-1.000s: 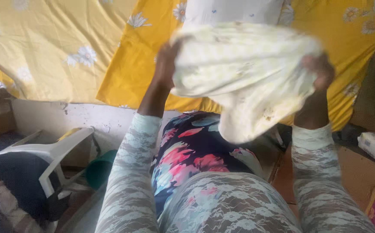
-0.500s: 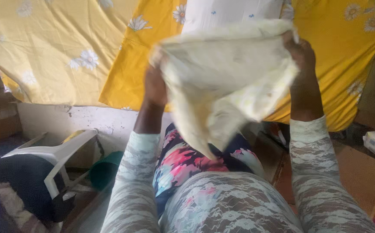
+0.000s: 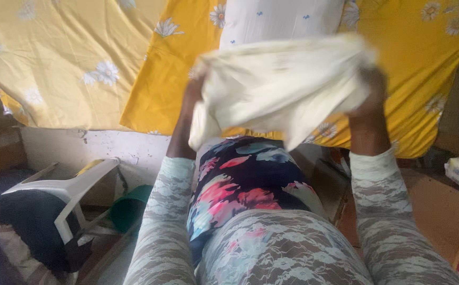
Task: The person puts a white patterned pillowcase onto a pillow on a yellow floral bedsheet. They repeatedly insert the pillow, shake the case to align it, and smooth the fabric by hand.
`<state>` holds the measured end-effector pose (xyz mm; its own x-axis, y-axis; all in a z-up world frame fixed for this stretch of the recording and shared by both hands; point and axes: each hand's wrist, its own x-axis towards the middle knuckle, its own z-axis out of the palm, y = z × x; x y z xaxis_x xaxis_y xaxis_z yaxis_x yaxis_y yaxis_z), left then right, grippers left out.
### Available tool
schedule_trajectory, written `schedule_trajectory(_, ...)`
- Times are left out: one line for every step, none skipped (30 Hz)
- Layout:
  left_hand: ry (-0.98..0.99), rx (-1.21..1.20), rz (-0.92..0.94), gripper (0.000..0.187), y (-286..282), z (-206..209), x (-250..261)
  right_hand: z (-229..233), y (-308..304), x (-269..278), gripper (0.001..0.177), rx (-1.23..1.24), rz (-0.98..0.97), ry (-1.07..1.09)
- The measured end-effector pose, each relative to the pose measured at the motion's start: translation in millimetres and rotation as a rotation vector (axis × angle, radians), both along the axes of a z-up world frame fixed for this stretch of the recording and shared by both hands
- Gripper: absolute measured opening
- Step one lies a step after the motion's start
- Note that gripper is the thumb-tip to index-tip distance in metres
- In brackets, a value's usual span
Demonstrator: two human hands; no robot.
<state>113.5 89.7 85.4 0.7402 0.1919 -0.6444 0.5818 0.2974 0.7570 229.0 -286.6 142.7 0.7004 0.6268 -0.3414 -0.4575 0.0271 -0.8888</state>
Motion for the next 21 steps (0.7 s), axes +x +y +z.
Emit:
schedule_trajectory(0.054,0.077,-0.189,0.051,-4.2,-7.5,-9.1,0.4,-5.3,6.4,0.054,0.057,-0.130,-0.041)
schedule_trajectory(0.099,0.123,-0.372,0.051,-10.6,-13.7,-19.5,-0.3,-10.2,11.7,0.053,0.113,-0.250,-0.091)
schedule_trajectory(-0.014,0.026,-0.553,0.049,-21.6,-18.5,-28.0,-2.2,-14.1,15.5,0.052,0.155,-0.338,-0.131)
schedule_trajectory(-0.128,-0.074,-0.733,0.047,-31.2,-20.4,-34.5,-6.3,-16.1,18.1,0.052,0.191,-0.409,-0.162)
schedule_trajectory(-0.163,-0.101,-0.826,0.048,-36.6,-19.0,-38.6,-13.0,-15.0,22.3,0.051,0.231,-0.468,-0.192)
schedule_trajectory(-0.197,-0.128,-0.921,0.052,-41.0,-15.3,-43.3,-22.1,-11.9,24.8,0.051,0.263,-0.498,-0.176)
schedule_trajectory(-0.231,-0.155,-1.014,0.058,-43.7,-11.2,-47.9,-31.5,-9.9,22.9,0.050,0.286,-0.507,-0.116)
schedule_trajectory(-0.203,-0.276,-0.879,0.058,-43.6,-8.1,-51.9,-42.6,-4.9,24.8,0.047,0.317,-0.503,-0.022)
schedule_trajectory(-0.179,-0.395,-0.747,0.059,-42.1,-7.1,-53.9,-51.8,-1.5,26.5,0.044,0.346,-0.503,0.066)
schedule_trajectory(-0.154,-0.511,-0.612,0.060,-38.8,-8.4,-54.5,-58.2,-0.6,27.0,0.045,0.353,-0.496,0.113)
schedule_trajectory(-0.196,-0.501,-0.414,0.052,-33.2,-11.9,-53.3,-61.9,-2.5,23.6,0.046,0.343,-0.471,0.155)
schedule_trajectory(-0.230,-0.518,-0.254,0.051,-30.1,-17.2,-48.5,-63.2,-4.9,18.7,0.046,0.321,-0.438,0.183)
schedule_trajectory(-0.272,-0.533,-0.093,0.049,-22.1,-19.4,-47.0,-62.4,-6.0,12.6,0.047,0.280,-0.361,0.193)
schedule_trajectory(-0.321,-0.551,0.054,0.048,-13.3,-19.9,-44.6,-59.7,-7.6,5.8,0.048,0.233,-0.266,0.199)
schedule_trajectory(-0.356,-0.581,0.153,0.046,-6.7,-19.1,-42.0,-57.4,-7.5,-1.7,0.049,0.184,-0.170,0.204)
schedule_trajectory(-0.390,-0.603,0.235,0.045,0.4,-17.6,-36.7,-56.1,-4.1,-9.3,0.050,0.135,-0.068,0.210)
schedule_trajectory(-0.426,-0.629,0.305,0.044,5.7,-15.5,-31.1,-53.6,-1.5,-14.5,0.050,0.084,0.030,0.213)
schedule_trajectory(-0.459,-0.646,0.353,0.043,9.9,-13.9,-24.8,-51.1,2.0,-22.4,0.051,0.030,0.147,0.211)
schedule_trajectory(-0.481,-0.658,0.387,0.042,12.1,-12.9,-21.8,-49.0,5.6,-29.6,0.052,-0.007,0.233,0.208)
schedule_trajectory(-0.505,-0.667,0.411,0.041,13.0,-13.2,-18.9,-47.8,10.1,-35.2,0.053,-0.032,0.306,0.208)
schedule_trajectory(-0.524,-0.672,0.427,0.041,12.5,-13.7,-17.3,-46.4,13.9,-42.4,0.054,-0.052,0.376,0.205)
